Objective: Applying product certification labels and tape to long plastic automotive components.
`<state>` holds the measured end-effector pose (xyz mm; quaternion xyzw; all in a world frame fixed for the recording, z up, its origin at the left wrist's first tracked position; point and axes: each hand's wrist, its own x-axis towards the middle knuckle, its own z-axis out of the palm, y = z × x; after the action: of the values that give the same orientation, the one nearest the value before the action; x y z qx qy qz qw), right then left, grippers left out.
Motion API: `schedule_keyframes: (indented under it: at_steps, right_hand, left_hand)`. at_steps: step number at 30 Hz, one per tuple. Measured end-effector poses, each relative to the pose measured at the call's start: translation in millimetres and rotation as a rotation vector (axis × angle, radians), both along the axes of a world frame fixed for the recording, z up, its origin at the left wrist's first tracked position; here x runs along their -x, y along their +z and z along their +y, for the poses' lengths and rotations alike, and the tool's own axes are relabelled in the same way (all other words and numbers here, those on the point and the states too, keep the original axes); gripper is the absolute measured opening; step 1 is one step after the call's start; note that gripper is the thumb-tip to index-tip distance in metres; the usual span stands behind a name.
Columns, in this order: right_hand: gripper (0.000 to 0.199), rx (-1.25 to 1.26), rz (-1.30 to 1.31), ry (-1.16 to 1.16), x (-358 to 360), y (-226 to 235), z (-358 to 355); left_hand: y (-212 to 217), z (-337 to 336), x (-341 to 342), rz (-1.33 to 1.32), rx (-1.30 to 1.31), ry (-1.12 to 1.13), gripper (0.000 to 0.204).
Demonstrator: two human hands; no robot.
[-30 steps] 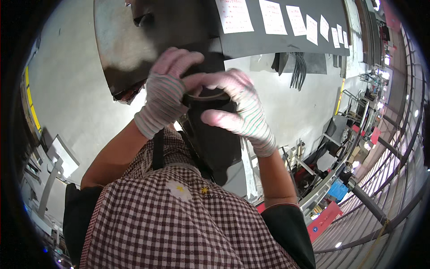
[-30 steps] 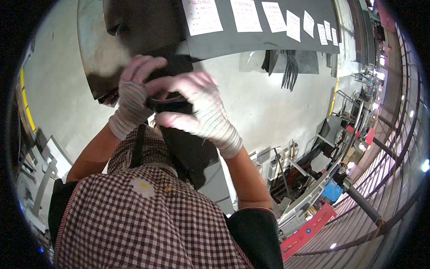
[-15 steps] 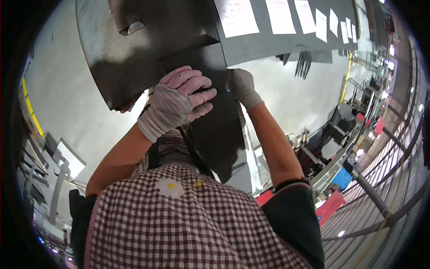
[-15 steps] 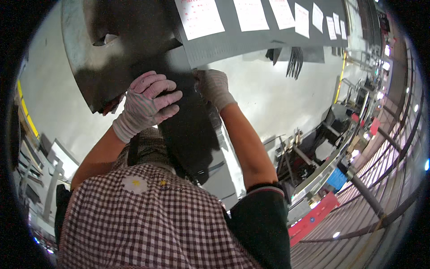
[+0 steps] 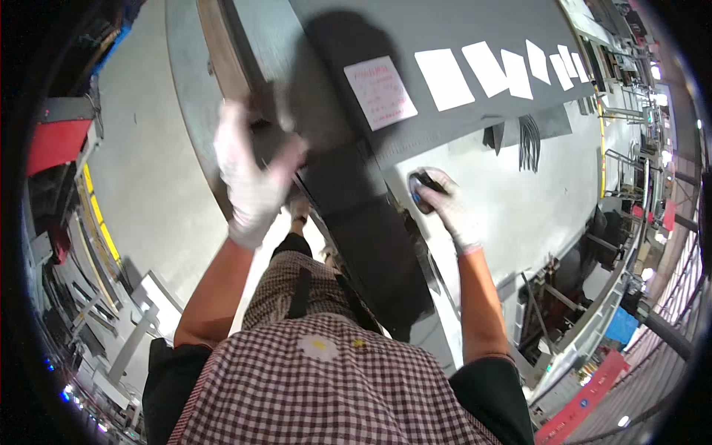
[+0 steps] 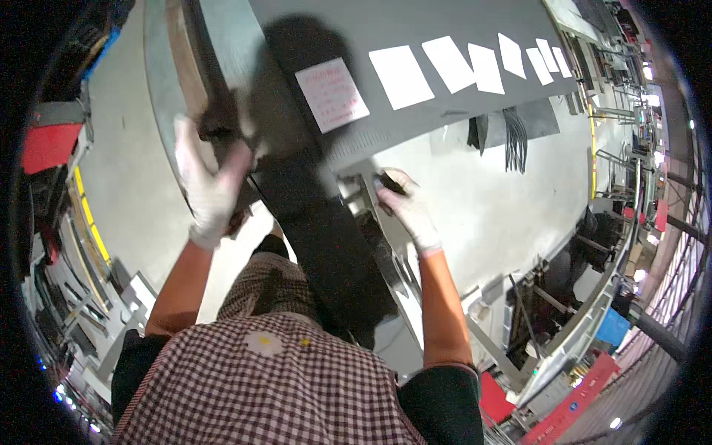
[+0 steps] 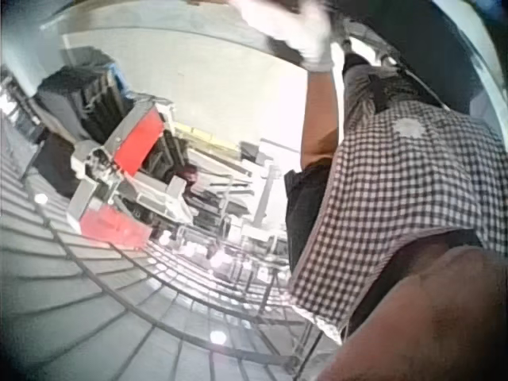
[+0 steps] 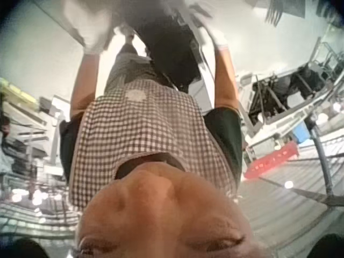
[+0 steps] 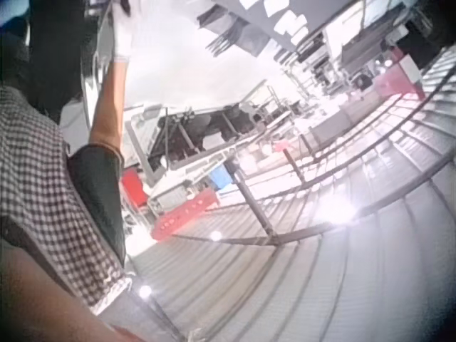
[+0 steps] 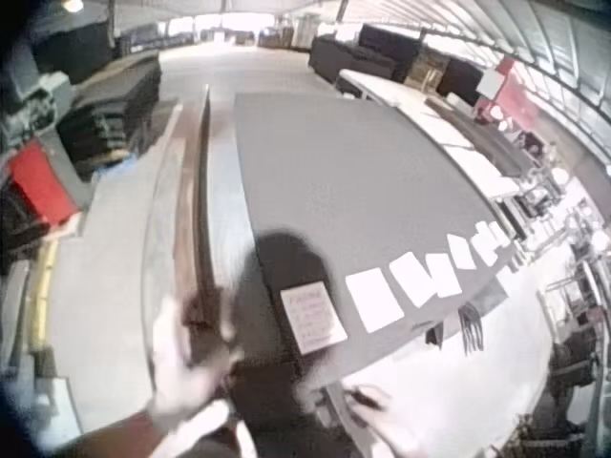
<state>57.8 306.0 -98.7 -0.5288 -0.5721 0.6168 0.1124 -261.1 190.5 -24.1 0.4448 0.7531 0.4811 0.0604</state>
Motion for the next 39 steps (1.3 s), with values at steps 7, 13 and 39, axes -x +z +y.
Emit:
schedule_keyframes:
  at_steps: [7,13,39]
  right_hand:
    - [0.041,0.178,0.303,-0.301,-70.2,65.7,-53.3]
    - [0.051,0.14,0.397,-0.497,-124.1,31.3,-102.7]
    - [0.11,-0.122,-0.526,0.461,-246.6,74.1,-261.0]
  left_hand:
    - [-50.4,74.0,50.5,-0.468,0.118,0.185,0.104]
    - [-64.9,104.5,17.9,-0.482,0.108,0.171,0.101]
    - [-90.4,-89.0,-148.6,-1.151,-0.186,0.18,0.037]
